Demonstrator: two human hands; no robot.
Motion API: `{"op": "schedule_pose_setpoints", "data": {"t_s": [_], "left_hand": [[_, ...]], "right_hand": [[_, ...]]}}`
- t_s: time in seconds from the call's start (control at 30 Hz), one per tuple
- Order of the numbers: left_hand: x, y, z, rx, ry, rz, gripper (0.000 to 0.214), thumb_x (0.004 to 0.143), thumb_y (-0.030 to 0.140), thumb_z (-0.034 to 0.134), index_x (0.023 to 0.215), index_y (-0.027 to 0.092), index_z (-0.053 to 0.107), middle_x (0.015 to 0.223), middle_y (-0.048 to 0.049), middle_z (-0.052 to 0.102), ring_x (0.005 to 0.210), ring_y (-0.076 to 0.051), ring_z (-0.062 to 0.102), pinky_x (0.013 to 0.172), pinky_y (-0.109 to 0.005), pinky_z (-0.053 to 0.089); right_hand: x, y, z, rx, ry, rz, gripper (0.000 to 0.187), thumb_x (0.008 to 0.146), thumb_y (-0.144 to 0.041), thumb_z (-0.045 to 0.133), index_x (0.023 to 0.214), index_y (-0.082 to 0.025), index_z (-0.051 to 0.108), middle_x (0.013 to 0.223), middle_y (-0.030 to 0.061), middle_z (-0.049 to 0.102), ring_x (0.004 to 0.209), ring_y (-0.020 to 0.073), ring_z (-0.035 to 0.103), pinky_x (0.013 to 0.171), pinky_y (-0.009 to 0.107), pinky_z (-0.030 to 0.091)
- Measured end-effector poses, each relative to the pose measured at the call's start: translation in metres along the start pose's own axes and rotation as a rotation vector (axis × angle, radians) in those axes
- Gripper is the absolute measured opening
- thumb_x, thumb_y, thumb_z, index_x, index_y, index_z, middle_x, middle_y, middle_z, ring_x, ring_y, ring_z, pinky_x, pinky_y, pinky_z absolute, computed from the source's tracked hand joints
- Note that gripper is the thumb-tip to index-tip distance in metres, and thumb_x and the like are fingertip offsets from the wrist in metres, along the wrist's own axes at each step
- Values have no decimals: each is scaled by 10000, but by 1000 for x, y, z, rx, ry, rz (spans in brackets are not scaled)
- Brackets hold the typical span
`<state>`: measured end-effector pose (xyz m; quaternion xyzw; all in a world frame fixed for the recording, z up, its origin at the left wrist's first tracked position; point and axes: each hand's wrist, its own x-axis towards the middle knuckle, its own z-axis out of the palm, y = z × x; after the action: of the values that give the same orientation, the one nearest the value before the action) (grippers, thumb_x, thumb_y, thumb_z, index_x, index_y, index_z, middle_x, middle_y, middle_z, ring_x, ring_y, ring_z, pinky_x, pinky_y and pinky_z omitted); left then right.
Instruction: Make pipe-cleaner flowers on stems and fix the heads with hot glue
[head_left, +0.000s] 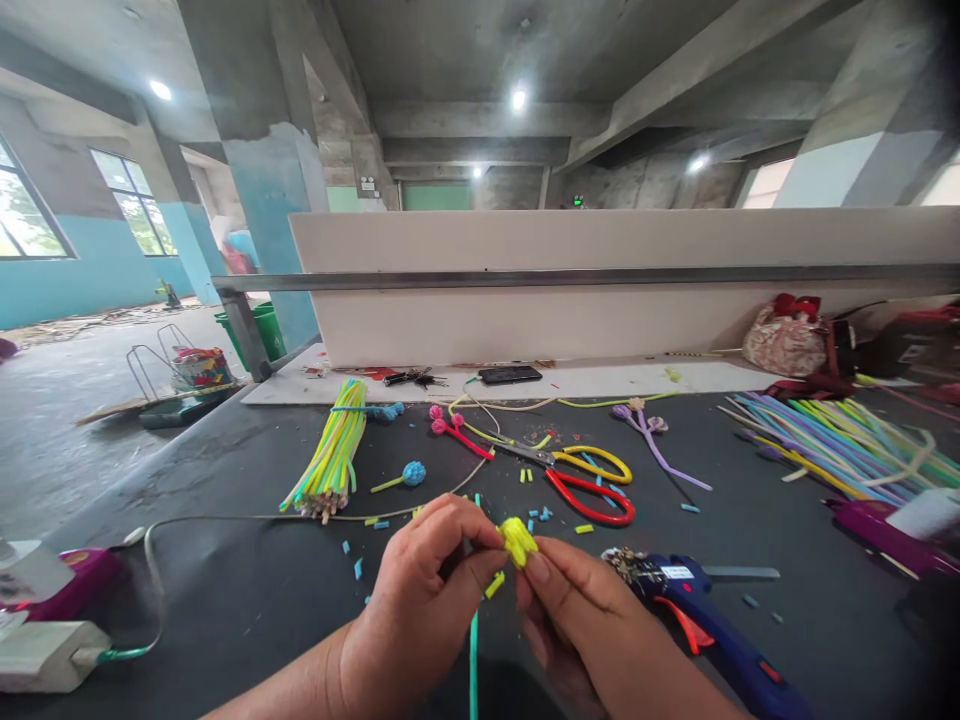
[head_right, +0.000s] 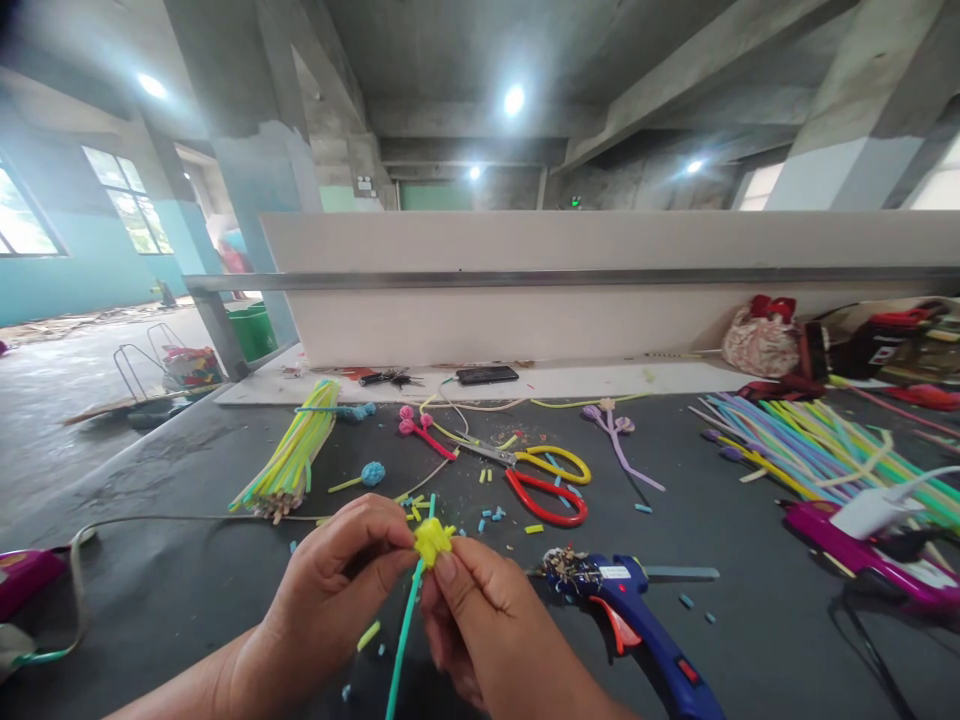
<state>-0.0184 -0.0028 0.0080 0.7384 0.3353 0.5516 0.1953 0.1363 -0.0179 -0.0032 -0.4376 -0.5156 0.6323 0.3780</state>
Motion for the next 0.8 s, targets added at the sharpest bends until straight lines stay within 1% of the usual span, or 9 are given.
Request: {"op": "schedule_pose_setpoints", "data": {"t_s": [0.13, 0.27, 0.4, 0.47, 0.57, 0.67, 0.73, 0.8], "left_hand": [[-1, 0, 0, -3, -6, -15, 102, 748, 77, 619, 707, 168, 600, 634, 14, 573, 576, -96, 508, 538, -189, 401], [-1, 0, 1, -37, -22, -100, 79, 754, 119, 618, 689, 164, 607, 619, 10, 559, 570, -102, 494, 530, -199, 391], [-1, 1, 1, -108, -67, -178, 99, 779, 162, 600, 680, 162, 596, 626, 13, 545, 580, -100, 484, 544, -201, 392], [-1, 2, 1, -156, -83, -224, 118, 791, 180, 586, 674, 161, 579, 634, 14, 531, 586, -99, 471, 548, -200, 391], [-1, 5, 1, -228, -99, -323, 157, 800, 222, 569, 658, 159, 558, 623, 15, 506, 582, -102, 448, 539, -208, 388], [-3, 9, 1, -284, -117, -408, 191, 804, 272, 563, 651, 159, 560, 619, 4, 517, 583, -112, 455, 542, -222, 394], [-4, 10, 2, -298, -130, -431, 197, 796, 287, 573, 646, 159, 566, 616, 1, 525, 580, -114, 457, 537, -223, 391], [-5, 11, 3, -311, -145, -444, 200, 773, 285, 596, 624, 158, 553, 588, 10, 507, 554, -105, 432, 512, -214, 369]], "right_hand": [[2, 6, -2, -20, -12, -47, 437, 848, -595, 464, 700, -185, 502, 468, -74, 467, 343, 40, 319, 332, 161, 212], [1, 8, -2, -85, -13, -91, 420, 876, -572, 435, 716, -191, 505, 480, -72, 444, 385, 56, 337, 371, 178, 227], [-1, 5, -2, -214, 40, -182, 445, 888, -565, 416, 663, -187, 485, 497, -58, 421, 439, 71, 356, 405, 191, 250], [-2, 5, -2, -254, 41, -214, 456, 896, -561, 398, 648, -188, 478, 518, -51, 420, 449, 74, 346, 401, 196, 250], [-4, 4, -3, -289, 28, -230, 455, 897, -573, 379, 666, -195, 479, 532, -46, 425, 452, 79, 352, 401, 202, 258], [-5, 4, -3, -296, 44, -203, 460, 885, -595, 376, 664, -202, 465, 530, -47, 427, 440, 82, 367, 395, 208, 264], [-4, 5, -2, -279, 60, -180, 453, 883, -598, 376, 669, -206, 452, 534, -52, 412, 428, 78, 349, 382, 208, 250], [-3, 7, -1, -245, 77, -188, 433, 881, -588, 399, 683, -206, 450, 545, -58, 389, 431, 74, 322, 382, 205, 239]]}}
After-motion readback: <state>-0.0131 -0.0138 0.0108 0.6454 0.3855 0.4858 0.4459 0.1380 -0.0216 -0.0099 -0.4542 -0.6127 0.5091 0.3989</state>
